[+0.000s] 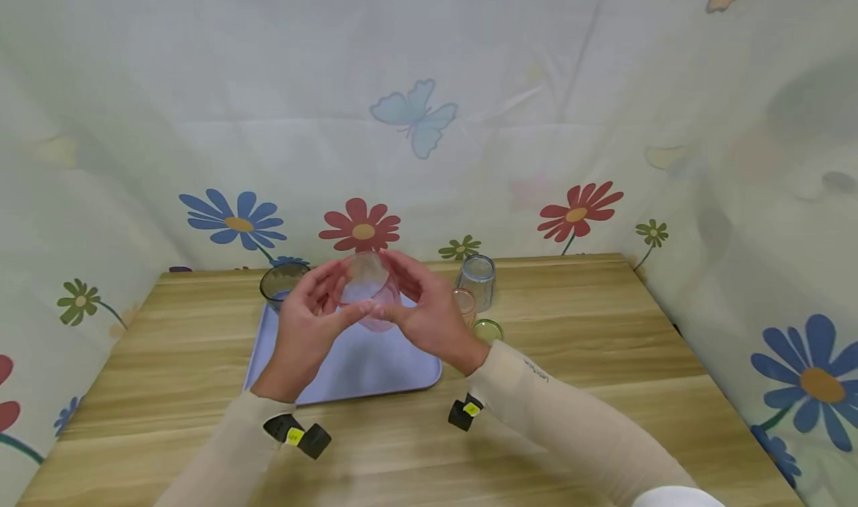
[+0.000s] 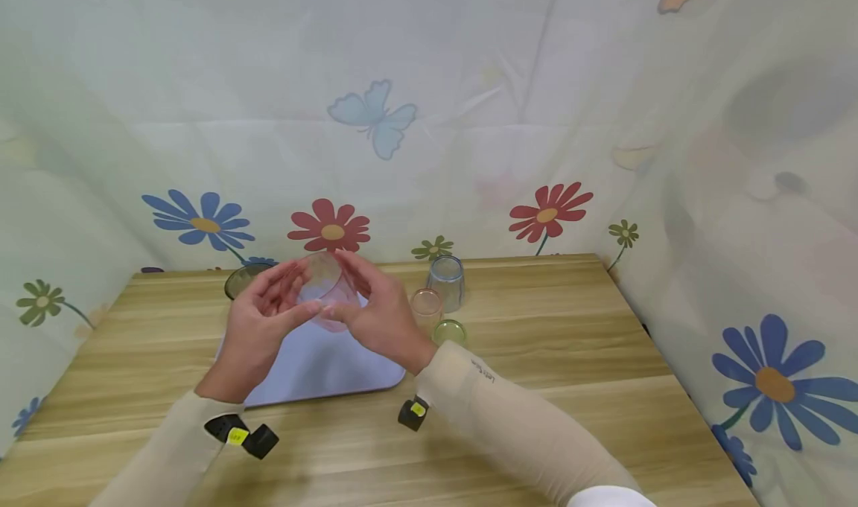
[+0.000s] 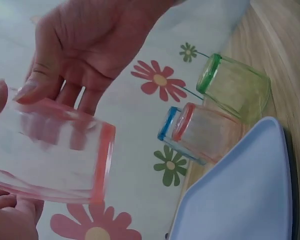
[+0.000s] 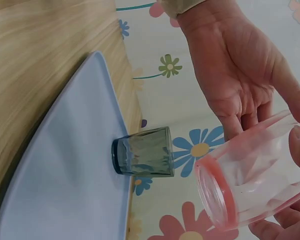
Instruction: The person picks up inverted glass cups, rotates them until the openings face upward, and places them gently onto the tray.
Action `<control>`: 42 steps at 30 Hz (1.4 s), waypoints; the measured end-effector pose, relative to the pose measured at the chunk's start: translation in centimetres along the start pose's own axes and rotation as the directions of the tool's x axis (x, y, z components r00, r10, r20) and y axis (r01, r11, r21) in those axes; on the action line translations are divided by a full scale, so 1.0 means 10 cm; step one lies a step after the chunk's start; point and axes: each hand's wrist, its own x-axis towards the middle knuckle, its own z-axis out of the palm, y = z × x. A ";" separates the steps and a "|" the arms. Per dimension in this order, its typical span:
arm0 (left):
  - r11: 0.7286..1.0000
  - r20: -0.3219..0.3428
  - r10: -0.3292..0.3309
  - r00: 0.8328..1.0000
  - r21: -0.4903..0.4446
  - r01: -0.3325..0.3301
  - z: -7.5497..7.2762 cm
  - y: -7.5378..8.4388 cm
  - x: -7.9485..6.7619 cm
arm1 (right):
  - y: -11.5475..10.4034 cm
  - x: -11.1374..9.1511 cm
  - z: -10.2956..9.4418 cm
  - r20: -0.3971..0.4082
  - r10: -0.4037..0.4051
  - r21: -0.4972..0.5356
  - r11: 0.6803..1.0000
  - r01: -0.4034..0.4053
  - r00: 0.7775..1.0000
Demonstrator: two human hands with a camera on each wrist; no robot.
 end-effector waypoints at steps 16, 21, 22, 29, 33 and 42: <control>0.994 0.027 0.013 1.000 0.111 -0.016 -0.03 -0.07 0.04 | 0.05 0.03 0.10 0.044 0.168 0.042 0.985 -0.170 0.985; 0.989 0.028 0.011 1.000 0.149 -0.015 -0.07 -0.10 0.09 | 0.03 0.08 0.12 0.082 0.224 0.115 0.966 -0.232 0.971; 0.988 0.027 0.010 1.000 0.156 -0.014 -0.07 -0.10 0.10 | 0.03 0.09 0.12 0.085 0.230 0.118 0.964 -0.239 0.970; 0.979 -0.006 -0.011 1.000 0.203 0.012 -0.10 -0.11 0.18 | 0.08 0.17 0.17 0.051 0.225 0.093 0.969 -0.229 0.973; 0.979 -0.001 0.010 1.000 0.202 -0.009 -0.13 -0.11 0.28 | 0.13 0.25 0.20 0.014 0.209 0.085 0.974 -0.210 0.978; 0.987 0.021 0.031 0.999 0.159 -0.034 -0.19 -0.14 0.43 | 0.21 0.34 0.27 -0.017 0.202 0.114 0.973 -0.199 0.979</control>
